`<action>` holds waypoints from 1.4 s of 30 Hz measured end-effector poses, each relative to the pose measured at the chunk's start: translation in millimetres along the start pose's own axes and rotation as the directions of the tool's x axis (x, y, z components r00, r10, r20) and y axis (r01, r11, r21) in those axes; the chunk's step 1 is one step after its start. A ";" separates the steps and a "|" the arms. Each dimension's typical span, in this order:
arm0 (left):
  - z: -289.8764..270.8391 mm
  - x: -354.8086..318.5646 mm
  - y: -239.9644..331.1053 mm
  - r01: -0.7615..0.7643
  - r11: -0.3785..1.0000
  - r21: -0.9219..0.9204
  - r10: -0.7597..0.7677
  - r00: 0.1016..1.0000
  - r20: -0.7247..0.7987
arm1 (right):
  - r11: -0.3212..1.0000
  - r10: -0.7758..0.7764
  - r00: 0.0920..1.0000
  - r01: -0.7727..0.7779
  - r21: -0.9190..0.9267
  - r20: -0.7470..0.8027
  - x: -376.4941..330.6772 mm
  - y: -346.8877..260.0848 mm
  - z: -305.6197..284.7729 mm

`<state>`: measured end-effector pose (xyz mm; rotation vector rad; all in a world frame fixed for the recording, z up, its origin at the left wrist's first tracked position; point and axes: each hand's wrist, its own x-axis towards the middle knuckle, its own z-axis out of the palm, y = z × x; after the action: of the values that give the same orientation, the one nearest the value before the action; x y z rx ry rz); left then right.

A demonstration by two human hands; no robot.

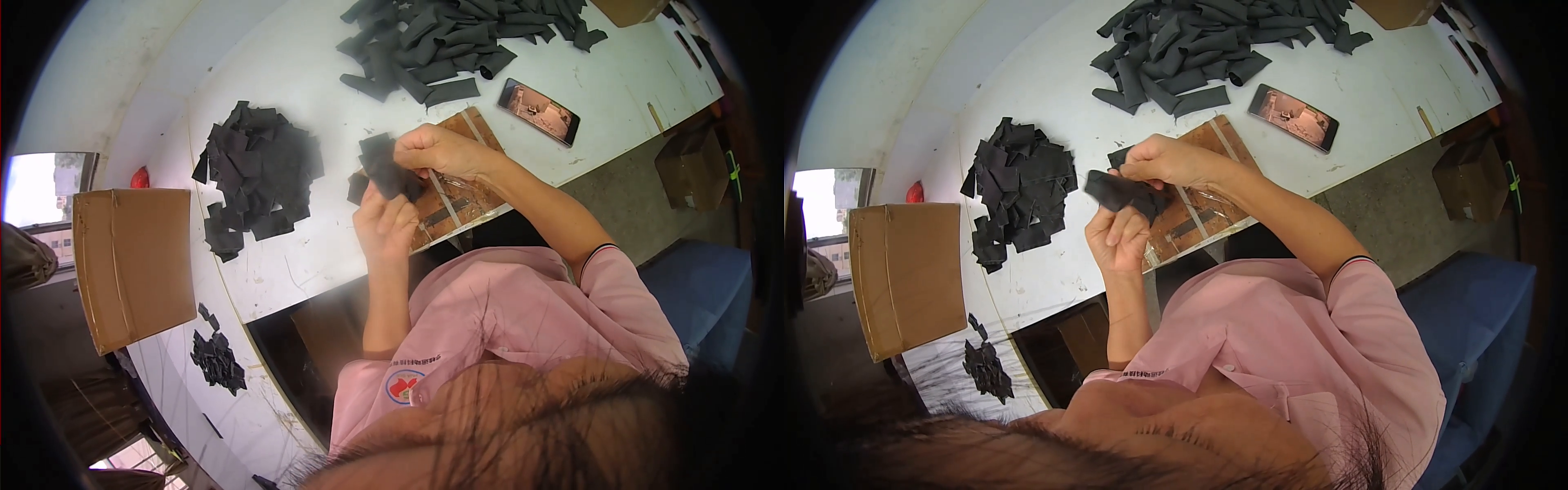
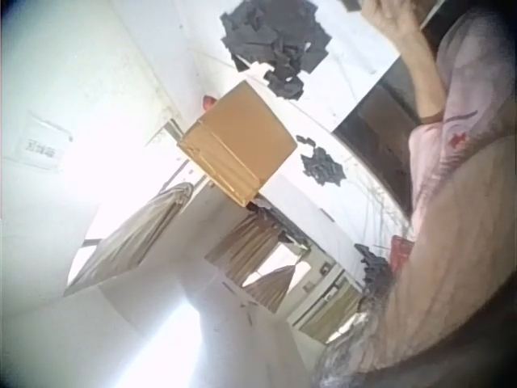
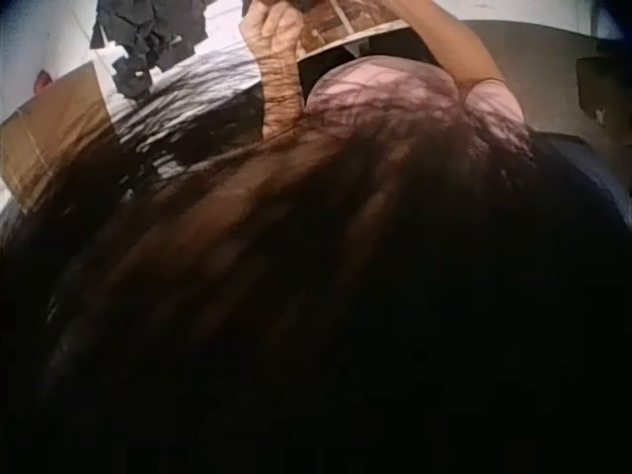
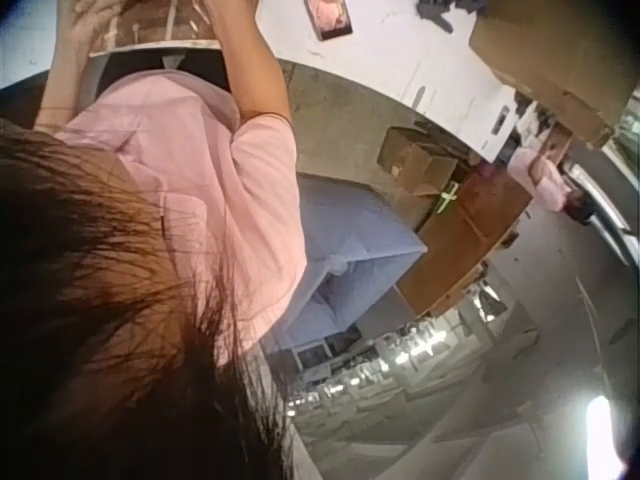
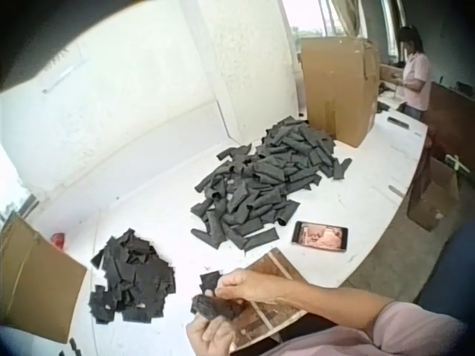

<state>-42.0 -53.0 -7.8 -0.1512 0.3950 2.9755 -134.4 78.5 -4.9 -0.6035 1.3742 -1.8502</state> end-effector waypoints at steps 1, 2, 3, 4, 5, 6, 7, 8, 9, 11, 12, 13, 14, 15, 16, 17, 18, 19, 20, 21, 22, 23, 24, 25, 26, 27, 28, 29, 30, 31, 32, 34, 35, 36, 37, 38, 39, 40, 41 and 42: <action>6.0 -0.2 1.2 0.059 0.974 -0.218 -0.049 0.998 0.050 | 0.998 -0.032 0.999 0.033 -0.054 0.012 1.3 -10.8 5.1; 12.3 -1.9 1.7 0.125 0.898 -0.423 -0.089 0.990 0.105 | 0.993 -0.061 0.998 0.063 -0.104 0.022 1.0 -20.6 10.1; 19.0 -2.3 2.8 0.142 0.892 -0.428 -0.087 0.986 0.146 | 0.984 -0.105 0.993 0.110 -0.139 0.044 1.5 -28.7 12.5; 12.2 -4.6 2.7 0.139 0.893 -0.428 -0.085 0.986 0.143 | 0.985 -0.104 0.994 0.109 -0.137 0.046 0.5 -27.4 13.0; 0.2 -1.6 2.8 0.115 0.936 -0.334 -0.083 0.991 0.108 | 0.980 -0.085 0.996 0.091 -0.175 0.041 2.8 -24.1 8.9; -8.6 0.2 3.0 0.090 0.968 -0.235 -0.075 0.995 0.072 | 0.974 -0.067 0.997 0.073 -0.213 0.036 4.7 -19.7 5.6; -5.1 -3.1 -2.7 -0.003 0.999 -0.034 0.001 0.998 -0.060 | 0.980 0.022 1.000 -0.017 -0.198 0.023 2.2 -10.5 -0.3; 0.0 -3.2 -5.8 0.004 0.999 -0.032 -0.006 0.998 -0.061 | 0.981 0.020 1.000 -0.016 -0.195 0.017 0.4 -2.3 -4.0; 6.5 -2.7 -8.1 -0.134 0.921 0.367 0.187 0.976 -0.114 | 0.996 0.018 1.000 -0.017 -0.085 0.015 -1.2 4.9 -6.7; 28.5 -4.6 -13.8 -0.220 0.421 0.880 0.540 0.840 -0.048 | 1.000 0.014 1.000 -0.014 0.026 0.018 -4.6 6.6 -9.2; 39.7 -2.2 -15.8 -0.222 0.420 0.880 0.540 0.841 -0.045 | 1.000 -0.007 0.999 0.006 -0.025 -0.037 -5.2 5.1 -10.7; 49.2 -1.5 -14.8 -0.334 0.302 0.893 0.607 0.789 0.090 | 0.997 -0.030 0.996 0.024 -0.076 -0.079 -3.4 4.0 -9.1; 53.5 -1.5 -13.3 -0.435 0.175 0.883 0.654 0.722 0.226 | 0.997 -0.032 0.997 0.026 -0.079 -0.071 -3.1 1.2 -7.5; 33.9 -2.8 0.8 -0.417 0.031 0.908 0.534 0.775 0.338 | 0.956 -0.185 0.969 0.139 -0.258 -0.163 -4.2 -3.8 -5.5; 35.6 -1.4 1.4 -0.418 0.032 0.908 0.541 0.771 0.336 | 0.872 -0.343 0.912 0.220 -0.438 -0.225 -6.4 -8.9 -4.1; 39.0 1.5 1.9 -0.460 -0.014 0.888 0.528 0.751 0.397 | 0.871 -0.340 0.915 0.218 -0.440 -0.219 -9.1 -15.4 -1.9; 41.0 3.2 2.4 -0.501 -0.058 0.864 0.513 0.727 0.456 | 0.759 -0.472 0.870 0.317 -0.569 -0.144 -12.7 -23.6 1.3; 40.9 1.6 0.3 -0.513 0.153 0.845 0.574 0.742 0.347 | 0.617 -0.587 0.808 0.403 -0.676 -0.054 -18.1 -31.8 3.9; 45.2 0.0 -1.8 -0.513 0.156 0.844 0.574 0.743 0.345 | 0.616 -0.585 0.809 0.400 -0.678 -0.054 -22.2 -42.5 7.7; 52.6 -1.9 -3.8 -0.556 0.258 0.790 0.613 0.726 0.311 | 0.367 -0.580 0.805 0.394 -0.843 0.124 -24.5 -54.2 13.0; 58.2 -3.6 -4.6 -0.593 0.355 0.723 0.644 0.715 0.271 | 0.081 -0.521 0.804 0.381 -0.921 0.287 -26.0 -63.3 19.3; 60.1 -4.3 -5.5 -0.602 0.380 0.702 0.662 0.707 0.248 | -0.007 -0.462 0.829 0.351 -0.936 0.314 -27.2 -68.6 25.1; 55.5 -3.9 -4.1 -0.597 0.384 0.704 0.658 0.712 0.246 | -0.002 -0.463 0.832 0.345 -0.939 0.307 -25.6 -62.8 23.2; 46.1 -3.1 -1.9 -0.545 0.394 0.740 0.634 0.744 0.211 | 0.003 -0.420 0.862 0.314 -0.949 0.284 -22.5 -51.4 19.2; 33.6 -3.3 -0.9 -0.492 0.401 0.773 0.612 0.772 0.173 | 0.006 -0.373 0.890 0.285 -0.959 0.262 -19.0 -36.8 15.0; 12.1 0.1 -1.6 -0.452 0.391 0.801 0.580 0.797 0.167 | 0.110 -0.441 0.864 0.320 -0.941 0.242 -16.9 -13.9 6.3; 14.7 1.4 -5.7 -0.485 0.444 0.754 0.539 0.816 0.208 | 0.111 -0.437 0.864 0.329 -0.938 0.251 -19.7 -12.6 6.2; 19.6 1.8 -10.2 -0.495 0.459 0.738 0.519 0.823 0.230 | 0.155 -0.455 0.869 0.292 -0.944 0.194 -23.5 -11.2 8.4; 27.5 2.5 -12.7 -0.504 0.473 0.723 0.499 0.829 0.251 | 0.200 -0.471 0.872 0.257 -0.946 0.137 -24.5 -10.1 9.6; 30.5 4.9 -12.0 -0.502 0.472 0.724 0.499 0.830 0.250 | 0.191 -0.464 0.875 0.251 -0.949 0.138 -21.0 -10.4 10.2; 32.0 8.4 -10.8 -0.465 0.462 0.755 0.438 0.860 0.261 | 0.193 -0.464 0.875 0.251 -0.948 0.137 -22.1 -13.2 11.5; 46.5 11.6 -6.8 -0.429 0.445 0.786 0.384 0.884 0.266 | 0.301 -0.470 0.876 0.275 -0.913 0.109 -25.4 -25.1 16.4; 62.3 13.3 -5.5 -0.390 0.413 0.823 0.341 0.904 0.257 | 0.271 -0.514 0.845 0.323 -0.907 0.148 -26.8 -24.6 12.4; 69.8 15.6 -3.0 -0.351 0.379 0.856 0.298 0.922 0.246 | 0.272 -0.510 0.847 0.324 -0.906 0.150 -24.8 -17.8 10.5; 66.8 20.2 2.2 -0.268 0.115 0.957 0.199 0.950 0.242 | 0.348 -0.533 0.843 0.301 -0.888 0.077 -24.3 -4.8 8.7; 62.2 22.6 4.6 -0.273 0.116 0.955 0.194 0.949 0.248 | 0.420 -0.553 0.833 0.284 -0.862 0.005 -21.4 8.0 5.2; 56.1 24.5 5.9 -0.157 0.223 0.962 0.109 0.985 0.135 | 0.488 -0.471 0.882 0.256 -0.834 -0.005 -21.0 21.0 -1.9; 50.6 25.2 7.5 -0.024 0.316 0.948 0.018 1.000 0.019 | 0.490 -0.470 0.883 0.257 -0.833 -0.004 -20.4 18.9 -0.1; 47.5 21.3 5.7 -0.090 0.218 0.972 0.122 0.990 0.064 | 0.424 -0.486 0.872 0.291 -0.858 0.055 -21.1 14.9 2.2; 47.6 16.8 3.5 -0.087 0.217 0.972 0.124 0.990 0.061 | 0.356 -0.498 0.859 0.324 -0.876 0.115 -22.3 8.9 4.9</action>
<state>-62.9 -41.6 36.8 -0.0077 2.2437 2.1545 -114.5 91.7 -10.5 -1.4670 2.5150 -1.3939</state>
